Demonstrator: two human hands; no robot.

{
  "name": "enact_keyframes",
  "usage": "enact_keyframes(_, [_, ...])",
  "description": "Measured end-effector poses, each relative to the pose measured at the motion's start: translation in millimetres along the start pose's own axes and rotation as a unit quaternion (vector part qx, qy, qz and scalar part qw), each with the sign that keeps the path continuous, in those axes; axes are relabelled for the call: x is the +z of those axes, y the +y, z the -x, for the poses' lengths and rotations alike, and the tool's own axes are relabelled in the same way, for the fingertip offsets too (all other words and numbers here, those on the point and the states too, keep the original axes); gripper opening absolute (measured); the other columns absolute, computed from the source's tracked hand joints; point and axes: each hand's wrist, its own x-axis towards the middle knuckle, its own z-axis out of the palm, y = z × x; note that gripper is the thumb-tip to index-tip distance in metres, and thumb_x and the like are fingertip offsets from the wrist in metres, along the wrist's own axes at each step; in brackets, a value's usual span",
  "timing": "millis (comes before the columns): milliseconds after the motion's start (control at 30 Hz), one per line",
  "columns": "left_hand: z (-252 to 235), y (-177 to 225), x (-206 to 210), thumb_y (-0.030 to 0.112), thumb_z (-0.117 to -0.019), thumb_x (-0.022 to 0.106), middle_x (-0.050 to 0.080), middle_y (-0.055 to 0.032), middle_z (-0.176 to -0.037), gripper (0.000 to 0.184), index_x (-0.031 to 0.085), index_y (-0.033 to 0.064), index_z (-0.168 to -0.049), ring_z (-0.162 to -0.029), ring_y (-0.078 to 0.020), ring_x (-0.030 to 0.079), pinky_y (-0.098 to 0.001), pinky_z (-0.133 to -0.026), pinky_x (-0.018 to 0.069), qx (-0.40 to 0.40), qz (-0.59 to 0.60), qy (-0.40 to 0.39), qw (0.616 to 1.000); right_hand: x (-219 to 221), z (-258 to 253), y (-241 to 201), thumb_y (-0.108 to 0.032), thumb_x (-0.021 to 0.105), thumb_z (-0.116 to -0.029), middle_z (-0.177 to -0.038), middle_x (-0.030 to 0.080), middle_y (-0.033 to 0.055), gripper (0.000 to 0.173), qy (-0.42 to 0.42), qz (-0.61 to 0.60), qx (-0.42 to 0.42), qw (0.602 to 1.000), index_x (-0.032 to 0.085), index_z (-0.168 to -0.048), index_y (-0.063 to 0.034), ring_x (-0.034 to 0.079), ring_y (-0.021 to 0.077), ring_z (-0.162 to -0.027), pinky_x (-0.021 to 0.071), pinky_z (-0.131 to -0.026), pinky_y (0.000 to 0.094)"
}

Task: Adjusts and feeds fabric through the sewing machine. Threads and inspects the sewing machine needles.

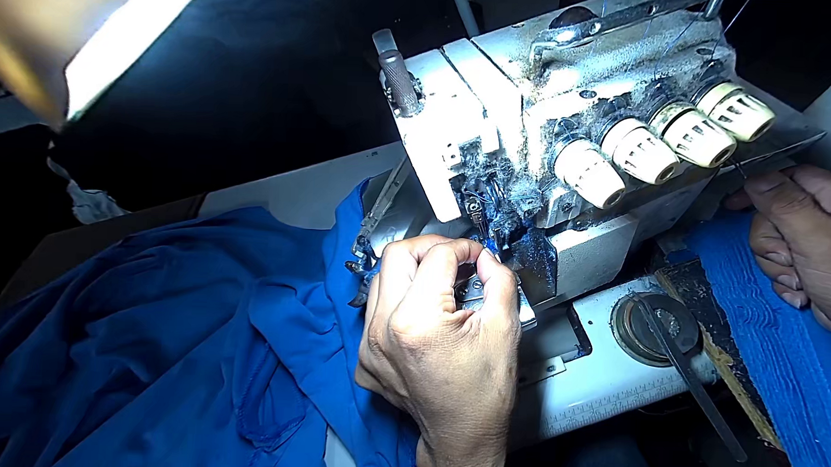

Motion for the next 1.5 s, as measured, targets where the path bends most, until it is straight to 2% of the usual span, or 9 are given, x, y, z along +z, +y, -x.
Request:
enact_keyframes(433, [-1.9, 2.3, -0.8, 0.031, -0.0913, 0.071, 0.062, 0.0103, -0.087, 0.008, 0.076, 0.0254, -0.09, -0.069, -0.0029, 0.054, -0.0288, -0.063, 0.038, -0.008, -0.022, -0.006, 1.0, -0.7, -0.8, 1.4, -0.044, 0.049, -0.1078, -0.053, 0.032, -0.0062, 0.028, -0.004, -0.001, -0.004, 1.0, 0.063, -0.102, -0.0206, 0.03, 0.0058, -0.033, 0.0309, -0.028, 0.0223])
enact_keyframes(667, [-1.1, 0.4, -0.1, 0.028, -0.0911, 0.071, 0.064, 0.0094, -0.09, 0.007, 0.077, 0.0233, -0.09, -0.075, -0.0032, 0.057, -0.0283, -0.065, 0.0402, 0.0, -0.01, -0.003, 1.0, -1.2, -1.4, 1.8, -0.045, 0.049, -0.1075, -0.053, 0.033, -0.0054, 0.03, -0.004, 0.002, -0.007, 1.0, 0.064, -0.102, -0.0198, 0.031, 0.0067, -0.033, 0.0307, -0.027, 0.0232])
enact_keyframes(900, [-0.6, 0.6, -0.3, 0.029, -0.0912, 0.071, 0.062, 0.0097, -0.088, 0.007, 0.077, 0.0238, -0.09, -0.071, -0.0023, 0.055, -0.0268, -0.063, 0.0388, -0.002, -0.007, -0.002, 1.0, -1.0, -1.2, 2.5, -0.044, 0.048, -0.108, -0.053, 0.032, -0.0061, 0.029, -0.008, -0.002, -0.007, 1.0, 0.063, -0.101, -0.0205, 0.03, 0.0057, -0.033, 0.0308, -0.027, 0.0224])
enact_keyframes(1067, [-0.7, 0.9, -0.4, 0.03, -0.0915, 0.071, 0.063, 0.0094, -0.089, 0.008, 0.077, 0.0245, -0.092, -0.069, -0.0034, 0.054, -0.0294, -0.063, 0.0376, -0.005, -0.018, -0.003, 1.0, -1.5, -1.3, 1.7, -0.044, 0.048, -0.1079, -0.053, 0.032, -0.0059, 0.029, -0.008, -0.003, -0.009, 1.0, 0.063, -0.101, -0.0203, 0.03, 0.006, -0.033, 0.0308, -0.027, 0.0226])
enact_keyframes(1500, [-1.5, 1.5, -0.5, 0.031, -0.0913, 0.071, 0.063, 0.0101, -0.088, 0.007, 0.076, 0.0253, -0.09, -0.071, -0.0031, 0.056, -0.0295, -0.064, 0.0389, -0.006, -0.019, -0.006, 1.0, -1.4, -1.3, 1.9, -0.043, 0.048, -0.1083, -0.053, 0.032, -0.0056, 0.029, -0.008, -0.001, -0.009, 1.0, 0.063, -0.099, -0.0202, 0.03, 0.0066, -0.033, 0.0309, -0.027, 0.0227])
